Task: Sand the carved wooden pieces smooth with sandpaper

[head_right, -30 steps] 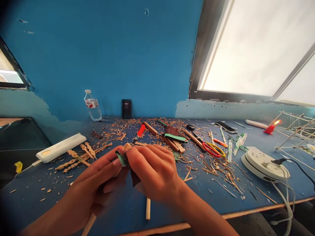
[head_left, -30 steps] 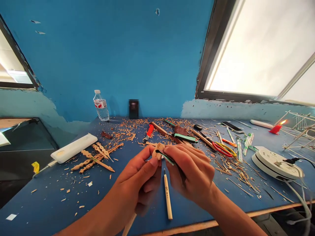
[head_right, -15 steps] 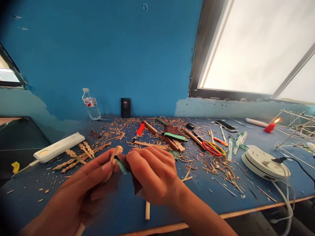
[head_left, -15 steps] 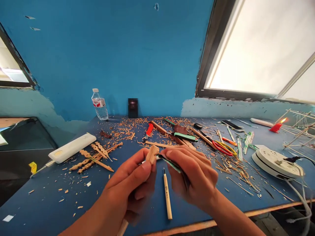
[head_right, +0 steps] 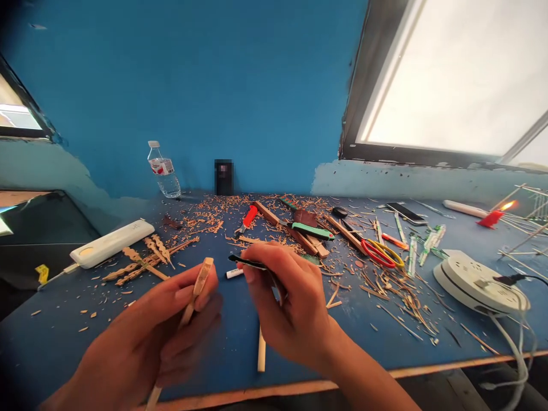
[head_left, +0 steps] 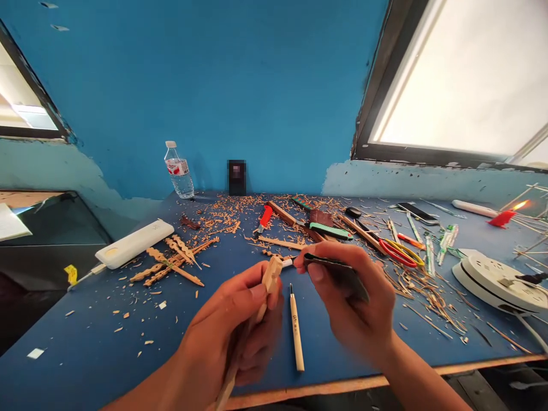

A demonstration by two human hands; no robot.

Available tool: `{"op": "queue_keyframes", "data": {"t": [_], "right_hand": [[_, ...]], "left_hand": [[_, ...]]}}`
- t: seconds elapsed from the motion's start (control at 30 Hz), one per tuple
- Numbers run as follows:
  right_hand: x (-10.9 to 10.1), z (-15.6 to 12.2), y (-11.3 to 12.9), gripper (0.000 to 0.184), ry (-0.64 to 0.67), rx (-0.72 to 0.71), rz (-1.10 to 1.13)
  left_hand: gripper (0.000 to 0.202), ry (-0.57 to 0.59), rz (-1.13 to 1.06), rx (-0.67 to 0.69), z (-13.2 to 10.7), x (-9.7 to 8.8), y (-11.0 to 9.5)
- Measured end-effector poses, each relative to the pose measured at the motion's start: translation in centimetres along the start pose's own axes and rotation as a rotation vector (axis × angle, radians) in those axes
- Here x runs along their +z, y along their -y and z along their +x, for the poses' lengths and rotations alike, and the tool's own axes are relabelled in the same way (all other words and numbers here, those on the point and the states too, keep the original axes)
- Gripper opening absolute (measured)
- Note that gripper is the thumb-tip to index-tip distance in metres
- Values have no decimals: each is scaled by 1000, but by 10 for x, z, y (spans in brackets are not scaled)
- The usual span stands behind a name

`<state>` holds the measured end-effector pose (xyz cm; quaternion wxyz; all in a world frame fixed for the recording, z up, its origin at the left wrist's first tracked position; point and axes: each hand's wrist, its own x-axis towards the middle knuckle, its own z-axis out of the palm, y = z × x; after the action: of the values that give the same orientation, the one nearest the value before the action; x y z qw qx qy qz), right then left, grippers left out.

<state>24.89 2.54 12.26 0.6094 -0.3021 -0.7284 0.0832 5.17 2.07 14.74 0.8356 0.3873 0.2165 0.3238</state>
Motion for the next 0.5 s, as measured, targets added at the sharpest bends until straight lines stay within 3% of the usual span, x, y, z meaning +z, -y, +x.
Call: {"op": "queue_keyframes", "data": {"t": [0.17,0.27,0.43,0.5], "right_hand": [[0,-1,-15,29,65,67,85],[3,-6,-20,21,105,108,-8],[7,-12,-12,15,207,-54,-217],[8,-14,-10,14,223,-129,-265]], "left_hand": [[26,40,-49,7,7,-10,2],[26,-2,-42,-38,10,-13,3],[30,-156,-54,-196,10,-9,10],[36,-165,-75,-158,10,-6,15]]}}
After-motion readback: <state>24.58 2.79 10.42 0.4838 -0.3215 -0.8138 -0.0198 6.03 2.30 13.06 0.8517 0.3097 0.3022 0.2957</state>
